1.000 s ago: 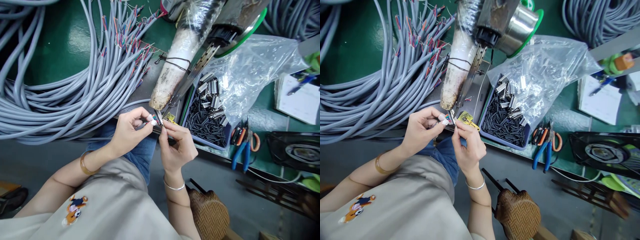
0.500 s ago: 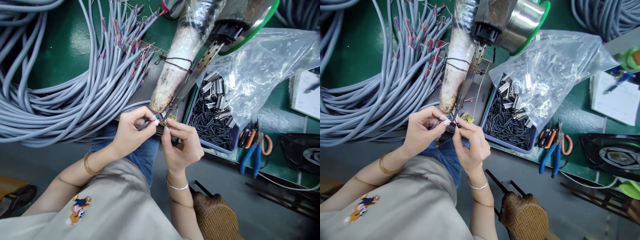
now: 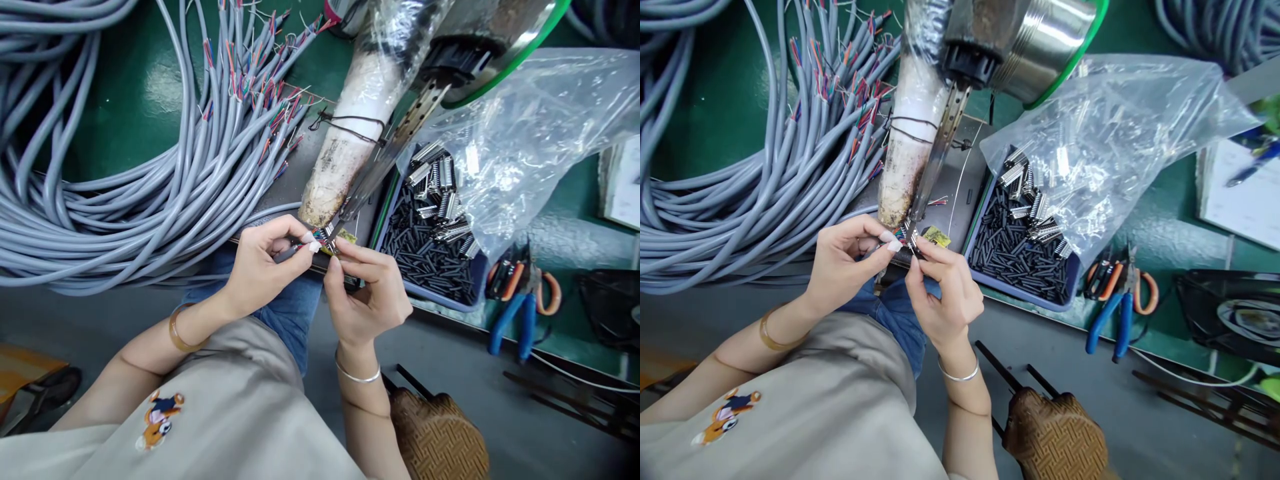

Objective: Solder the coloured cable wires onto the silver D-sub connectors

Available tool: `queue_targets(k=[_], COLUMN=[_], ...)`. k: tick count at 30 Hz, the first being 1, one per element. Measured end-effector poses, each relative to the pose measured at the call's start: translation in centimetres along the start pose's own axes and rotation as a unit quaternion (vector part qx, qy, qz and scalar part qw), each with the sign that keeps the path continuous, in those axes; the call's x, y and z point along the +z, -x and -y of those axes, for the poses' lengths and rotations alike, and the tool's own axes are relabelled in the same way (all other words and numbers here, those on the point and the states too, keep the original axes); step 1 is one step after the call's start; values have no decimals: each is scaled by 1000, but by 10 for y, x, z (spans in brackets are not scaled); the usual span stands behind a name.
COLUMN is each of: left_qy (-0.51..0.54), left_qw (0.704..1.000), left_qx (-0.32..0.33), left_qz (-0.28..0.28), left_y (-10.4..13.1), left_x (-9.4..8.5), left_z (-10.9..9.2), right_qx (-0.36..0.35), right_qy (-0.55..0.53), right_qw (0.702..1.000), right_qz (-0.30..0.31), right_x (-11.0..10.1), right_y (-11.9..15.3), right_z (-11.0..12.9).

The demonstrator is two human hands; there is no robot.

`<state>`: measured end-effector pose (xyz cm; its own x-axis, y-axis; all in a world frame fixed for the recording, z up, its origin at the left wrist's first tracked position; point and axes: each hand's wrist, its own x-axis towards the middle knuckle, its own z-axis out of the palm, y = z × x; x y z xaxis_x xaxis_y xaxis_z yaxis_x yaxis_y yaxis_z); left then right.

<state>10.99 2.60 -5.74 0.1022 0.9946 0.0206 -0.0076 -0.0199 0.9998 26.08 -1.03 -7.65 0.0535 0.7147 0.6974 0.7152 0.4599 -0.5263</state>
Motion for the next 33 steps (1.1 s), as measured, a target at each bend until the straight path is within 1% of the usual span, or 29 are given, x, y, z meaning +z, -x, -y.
queue_targets(k=[6, 9, 14, 19, 25, 30, 33], left_qy=[-5, 7, 19, 18, 4, 11, 35], left_qw=[1000, 1000, 999, 999, 1000, 1000, 999], left_qx=[10, 0, -29, -28, -23, -10, -30], left_qz=[-11, -3, 12, 13, 14, 6, 6], left_y=[2, 1, 1, 3, 4, 3, 2], left_x=[-1, -2, -4, -4, -3, -1, -2], left_z=[-2, -2, 1, 5, 4, -1, -2], right_qx=[-3, -7, -40, -50, -36, -25, -23], right_qy=[29, 39, 40, 51, 44, 45, 43], right_qw=[1000, 999, 998, 997, 998, 999, 999], right_qz=[-3, -2, 20, 21, 21, 3, -1], right_x=[-1, -2, -2, -1, -1, -1, 0], right_y=[-4, -3, 3, 5, 1, -3, -3], right_z=[6, 7, 2, 0, 1, 4, 5])
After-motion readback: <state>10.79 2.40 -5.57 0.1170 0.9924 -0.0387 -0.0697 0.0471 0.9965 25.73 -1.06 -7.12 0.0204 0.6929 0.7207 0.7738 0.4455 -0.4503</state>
